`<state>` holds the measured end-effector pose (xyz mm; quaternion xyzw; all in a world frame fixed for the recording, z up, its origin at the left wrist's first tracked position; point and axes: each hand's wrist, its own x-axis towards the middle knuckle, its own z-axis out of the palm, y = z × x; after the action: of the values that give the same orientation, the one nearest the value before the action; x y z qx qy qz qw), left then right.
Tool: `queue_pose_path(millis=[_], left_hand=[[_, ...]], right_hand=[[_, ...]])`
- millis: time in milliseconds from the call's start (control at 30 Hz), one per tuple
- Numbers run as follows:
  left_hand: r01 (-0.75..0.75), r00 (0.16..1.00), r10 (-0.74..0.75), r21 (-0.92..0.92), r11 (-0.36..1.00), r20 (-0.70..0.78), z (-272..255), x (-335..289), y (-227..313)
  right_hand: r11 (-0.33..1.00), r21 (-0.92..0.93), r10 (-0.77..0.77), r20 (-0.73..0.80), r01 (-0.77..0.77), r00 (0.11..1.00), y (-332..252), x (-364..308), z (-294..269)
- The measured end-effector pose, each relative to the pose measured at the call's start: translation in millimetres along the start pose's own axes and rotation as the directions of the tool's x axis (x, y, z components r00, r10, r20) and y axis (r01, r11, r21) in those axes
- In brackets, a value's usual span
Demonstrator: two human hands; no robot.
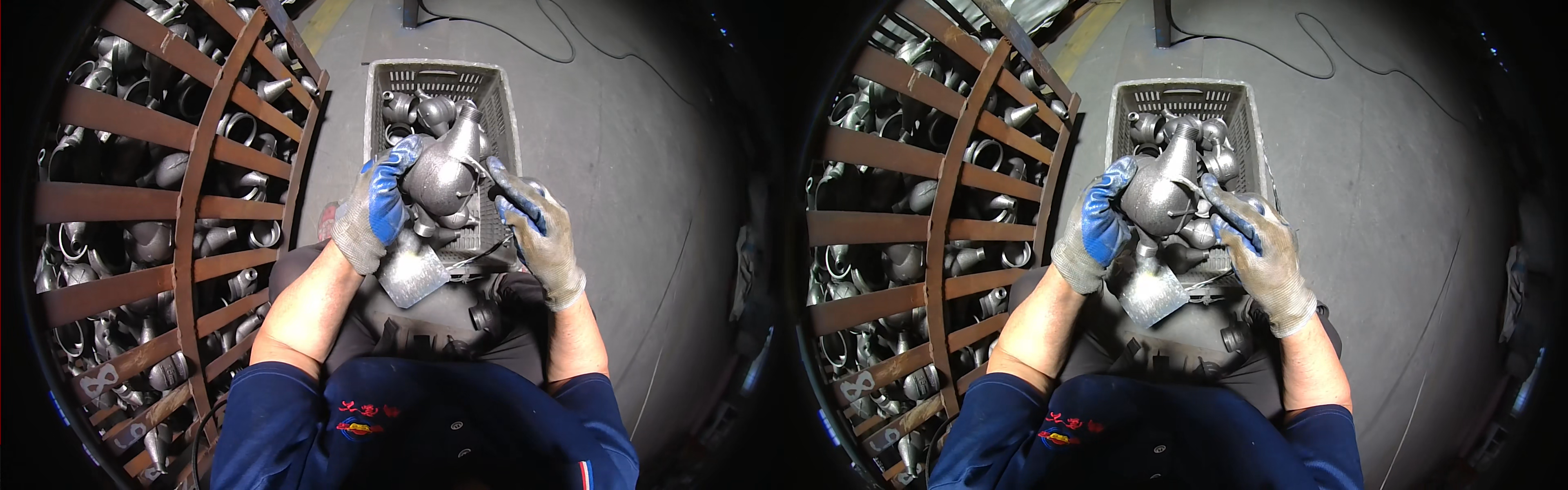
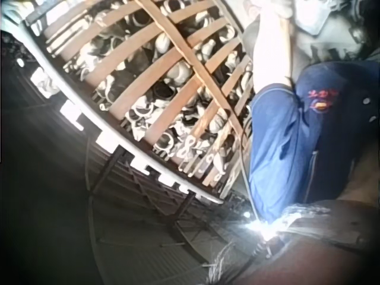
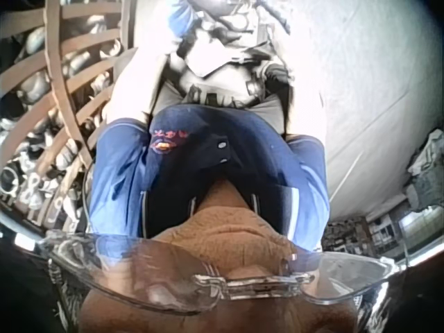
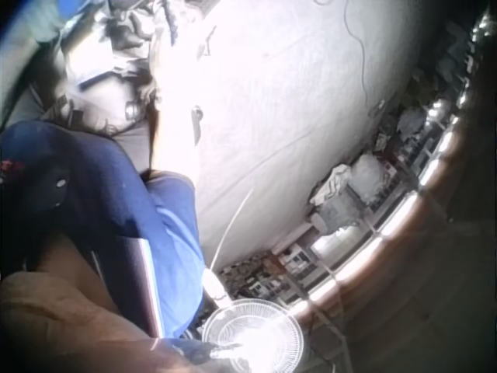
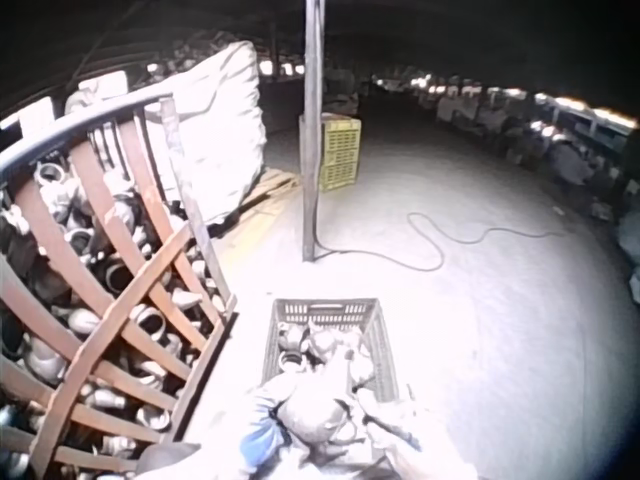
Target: Cleaning and inspecting metal castings using a hand tool before placing them into a storage cage.
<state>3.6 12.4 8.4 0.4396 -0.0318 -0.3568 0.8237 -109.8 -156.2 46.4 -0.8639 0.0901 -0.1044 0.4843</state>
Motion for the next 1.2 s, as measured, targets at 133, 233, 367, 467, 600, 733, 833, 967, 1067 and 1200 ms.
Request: queue_pose_path(millis=[133,233,367,467,600,733,833,967,1067,1200], left_hand=[[0.024,1.0,-0.024,-0.051,0.998,-0.01,2,-1,1],[0.05,0.998,-0.048,-0.086,0.995,0.028,-2,0,0],[0.13,0.991,-0.123,-0.2,0.971,0.048,-4,-1,-2],[0.025,0.999,-0.024,-0.041,0.999,0.036,-4,-3,-3],[0.027,1.0,-0.028,-0.06,0.998,-0.013,-1,-6,2],[0.009,0.998,-0.007,0.029,1.0,-0.056,-3,-4,0],[-0.034,0.999,0.037,0.114,0.993,-0.03,-3,-5,1],[-0.04,0.999,0.044,0.126,0.991,-0.031,-3,-5,1],[-0.03,0.999,0.035,0.15,0.988,-0.03,0,-4,1],[0.008,1.0,-0.006,0.115,0.993,-0.014,-2,-3,-4]], right_hand=[[0.981,-0.145,-0.141,-0.06,0.131,0.988,10,-2,5],[0.929,-0.316,-0.235,-0.093,0.195,0.968,10,-2,6],[0.886,-0.424,-0.235,-0.064,0.186,0.97,15,-4,5],[0.855,-0.484,-0.241,-0.053,0.186,0.969,19,-6,3],[0.843,-0.507,-0.229,-0.039,0.179,0.973,17,-5,-1],[0.899,-0.425,-0.146,-0.07,0.103,0.987,12,-2,1],[0.949,-0.31,-0.09,-0.08,0.061,0.993,8,-1,3],[0.99,-0.138,0.008,-0.015,-0.01,1.0,2,0,-1],[0.999,-0.026,0.021,-0.081,-0.024,0.996,3,-1,0],[0.988,-0.097,-0.13,-0.126,0.118,0.983,12,-2,6]])
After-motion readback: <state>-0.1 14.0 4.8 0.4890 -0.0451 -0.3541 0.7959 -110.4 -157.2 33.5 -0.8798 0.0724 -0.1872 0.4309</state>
